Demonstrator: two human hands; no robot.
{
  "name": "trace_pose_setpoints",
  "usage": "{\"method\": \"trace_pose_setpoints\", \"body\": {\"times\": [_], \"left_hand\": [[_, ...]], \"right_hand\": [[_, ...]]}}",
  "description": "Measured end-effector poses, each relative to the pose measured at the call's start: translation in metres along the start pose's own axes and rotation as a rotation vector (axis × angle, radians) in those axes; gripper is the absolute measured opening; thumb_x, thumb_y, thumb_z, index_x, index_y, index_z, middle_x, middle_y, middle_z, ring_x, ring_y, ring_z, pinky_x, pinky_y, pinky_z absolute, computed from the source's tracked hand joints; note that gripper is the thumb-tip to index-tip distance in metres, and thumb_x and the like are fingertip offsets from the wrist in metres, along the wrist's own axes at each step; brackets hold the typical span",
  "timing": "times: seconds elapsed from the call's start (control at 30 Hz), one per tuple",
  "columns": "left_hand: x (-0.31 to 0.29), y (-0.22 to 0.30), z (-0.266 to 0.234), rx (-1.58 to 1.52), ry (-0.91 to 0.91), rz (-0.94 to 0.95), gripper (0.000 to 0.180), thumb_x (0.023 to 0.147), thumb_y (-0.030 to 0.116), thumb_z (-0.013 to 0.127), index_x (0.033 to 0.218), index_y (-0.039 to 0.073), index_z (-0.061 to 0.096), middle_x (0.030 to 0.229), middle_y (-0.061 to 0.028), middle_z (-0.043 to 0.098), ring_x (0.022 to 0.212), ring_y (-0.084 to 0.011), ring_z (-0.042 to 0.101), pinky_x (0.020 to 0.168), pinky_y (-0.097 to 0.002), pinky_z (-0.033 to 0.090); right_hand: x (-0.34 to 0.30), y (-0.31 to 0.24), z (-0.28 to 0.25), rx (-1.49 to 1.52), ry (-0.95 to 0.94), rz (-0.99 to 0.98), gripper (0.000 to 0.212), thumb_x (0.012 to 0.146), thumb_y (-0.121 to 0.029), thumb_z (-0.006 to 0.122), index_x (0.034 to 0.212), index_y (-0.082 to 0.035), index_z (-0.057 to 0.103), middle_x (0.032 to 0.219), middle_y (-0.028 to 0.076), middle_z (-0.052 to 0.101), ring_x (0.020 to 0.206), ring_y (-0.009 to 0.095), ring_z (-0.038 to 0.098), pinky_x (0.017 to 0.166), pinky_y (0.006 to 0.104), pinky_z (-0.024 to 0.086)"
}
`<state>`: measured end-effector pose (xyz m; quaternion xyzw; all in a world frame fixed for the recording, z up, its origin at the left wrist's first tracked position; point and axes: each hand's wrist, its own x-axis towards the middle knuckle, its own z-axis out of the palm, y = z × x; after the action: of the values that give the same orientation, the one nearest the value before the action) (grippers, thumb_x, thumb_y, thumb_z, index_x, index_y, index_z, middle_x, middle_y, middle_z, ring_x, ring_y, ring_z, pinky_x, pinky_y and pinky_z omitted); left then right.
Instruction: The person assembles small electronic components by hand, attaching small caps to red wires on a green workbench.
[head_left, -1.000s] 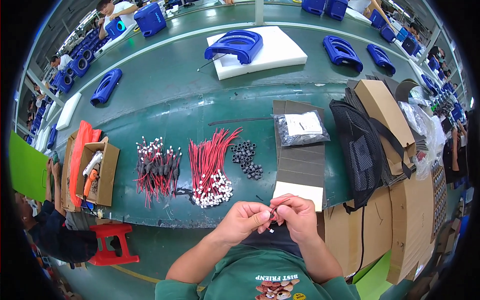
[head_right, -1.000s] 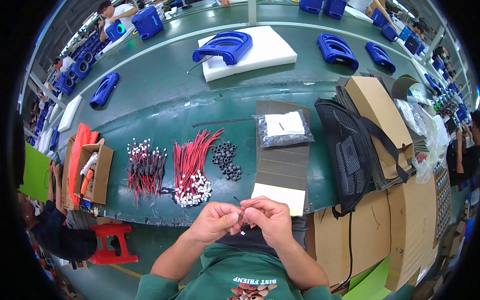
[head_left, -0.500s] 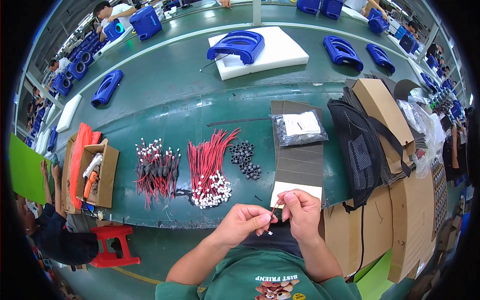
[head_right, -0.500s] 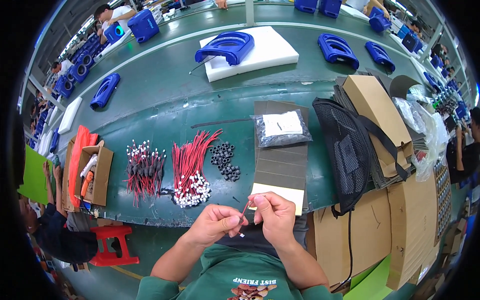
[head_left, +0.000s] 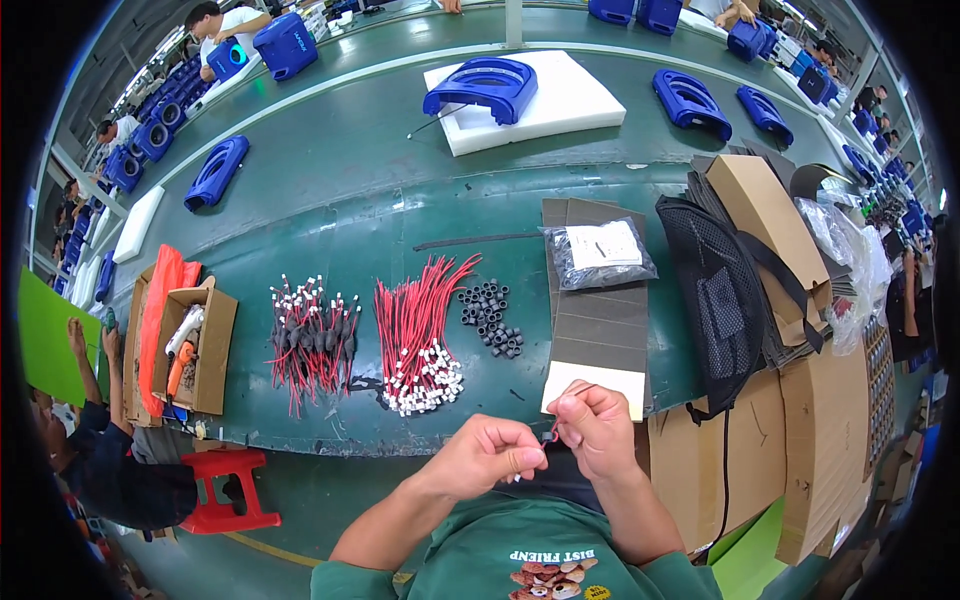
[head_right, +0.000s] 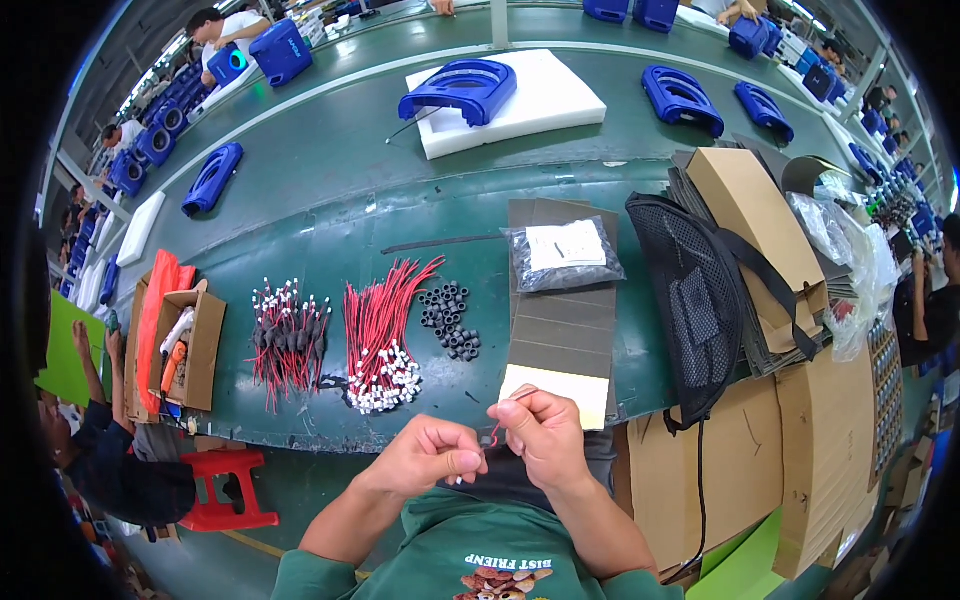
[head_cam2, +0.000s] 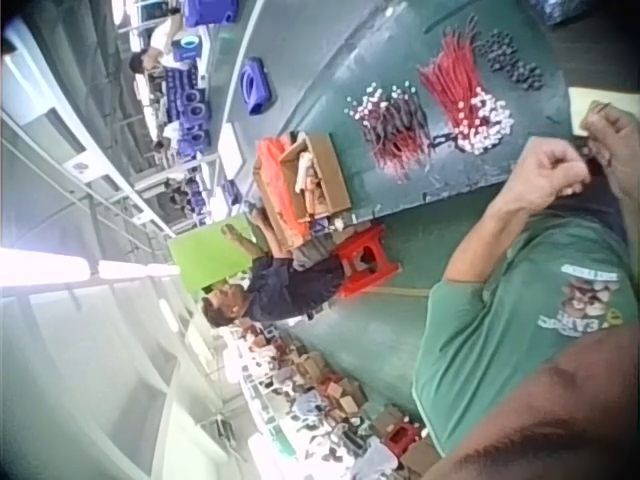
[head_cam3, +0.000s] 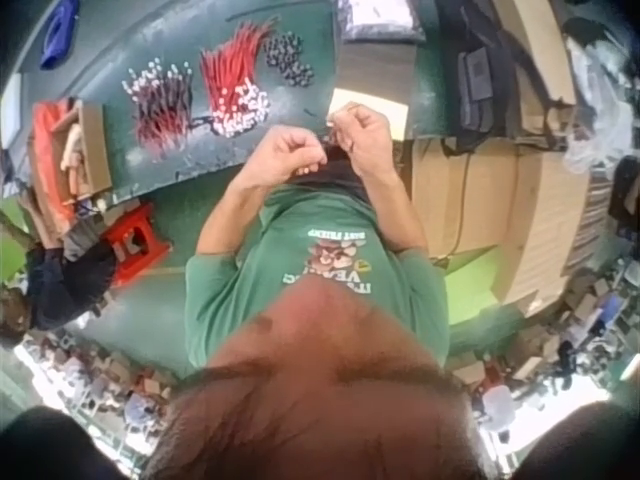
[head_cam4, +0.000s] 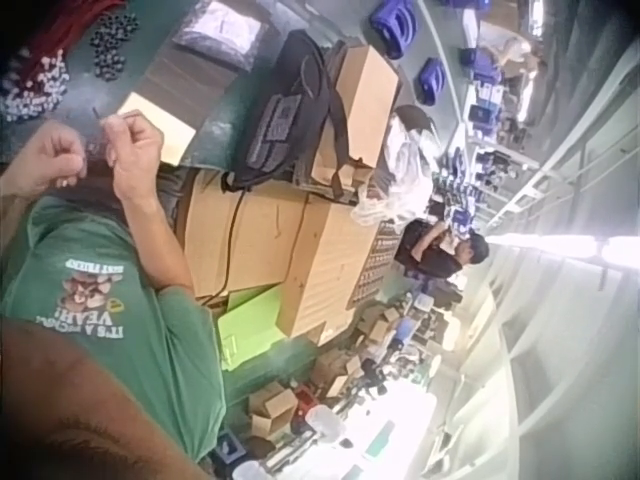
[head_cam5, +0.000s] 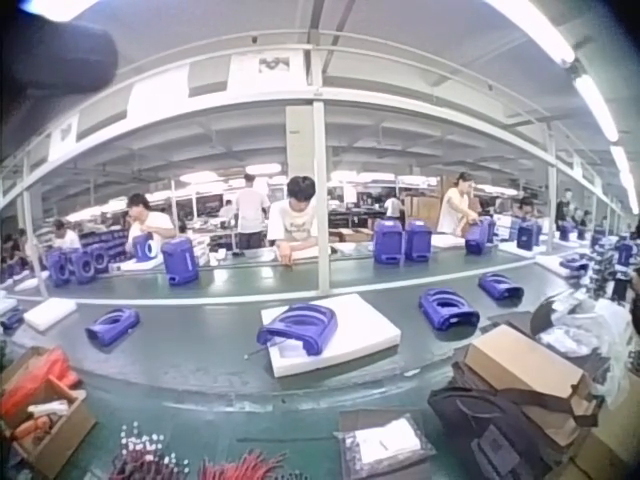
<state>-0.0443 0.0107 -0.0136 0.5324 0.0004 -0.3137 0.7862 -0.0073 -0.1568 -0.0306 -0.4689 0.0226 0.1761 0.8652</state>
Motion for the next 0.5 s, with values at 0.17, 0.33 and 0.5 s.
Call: {"method": "trace_pose_setpoints", "body": {"times": [0.17, 0.33, 0.5], "left_hand": [[-0.006, -0.003, -0.01, 0.09, -0.023, 0.05, 0.014, 0.082, 0.014, 0.059, 0.078, 0.002, 0.062, 0.065, 0.0007, 0.057, 0.059, -0.0032, 0.049, 0.051, -0.0182, 0.037], [0.01, 0.017, -0.024, 0.552, 0.081, 0.347, 0.01, 0.08, 0.009, 0.059, 0.078, 0.0, 0.062, 0.066, -0.004, 0.055, 0.059, -0.0092, 0.05, 0.054, -0.0228, 0.04], [0.03, 0.023, -0.01, 0.728, 0.756, 0.809, 0.006, 0.077, 0.005, 0.061, 0.076, 0.0, 0.062, 0.067, -0.0059, 0.057, 0.06, -0.0116, 0.053, 0.053, -0.0227, 0.041]], "right_hand": [[-0.012, -0.014, 0.005, 0.059, 0.002, -0.022, 0.015, 0.081, -0.005, 0.057, 0.068, 0.003, 0.057, 0.069, 0.006, 0.054, 0.045, 0.004, 0.042, 0.039, 0.0171, 0.033], [-0.016, -0.005, 0.0, -0.058, 0.12, -0.21, 0.009, 0.079, -0.001, 0.057, 0.073, 0.005, 0.059, 0.069, 0.007, 0.054, 0.045, 0.006, 0.044, 0.039, 0.017, 0.033], [-0.012, -0.014, 0.006, -0.411, 0.305, -0.681, 0.004, 0.077, 0.002, 0.06, 0.081, 0.004, 0.061, 0.073, 0.008, 0.057, 0.052, 0.01, 0.053, 0.044, 0.0197, 0.042]]}}
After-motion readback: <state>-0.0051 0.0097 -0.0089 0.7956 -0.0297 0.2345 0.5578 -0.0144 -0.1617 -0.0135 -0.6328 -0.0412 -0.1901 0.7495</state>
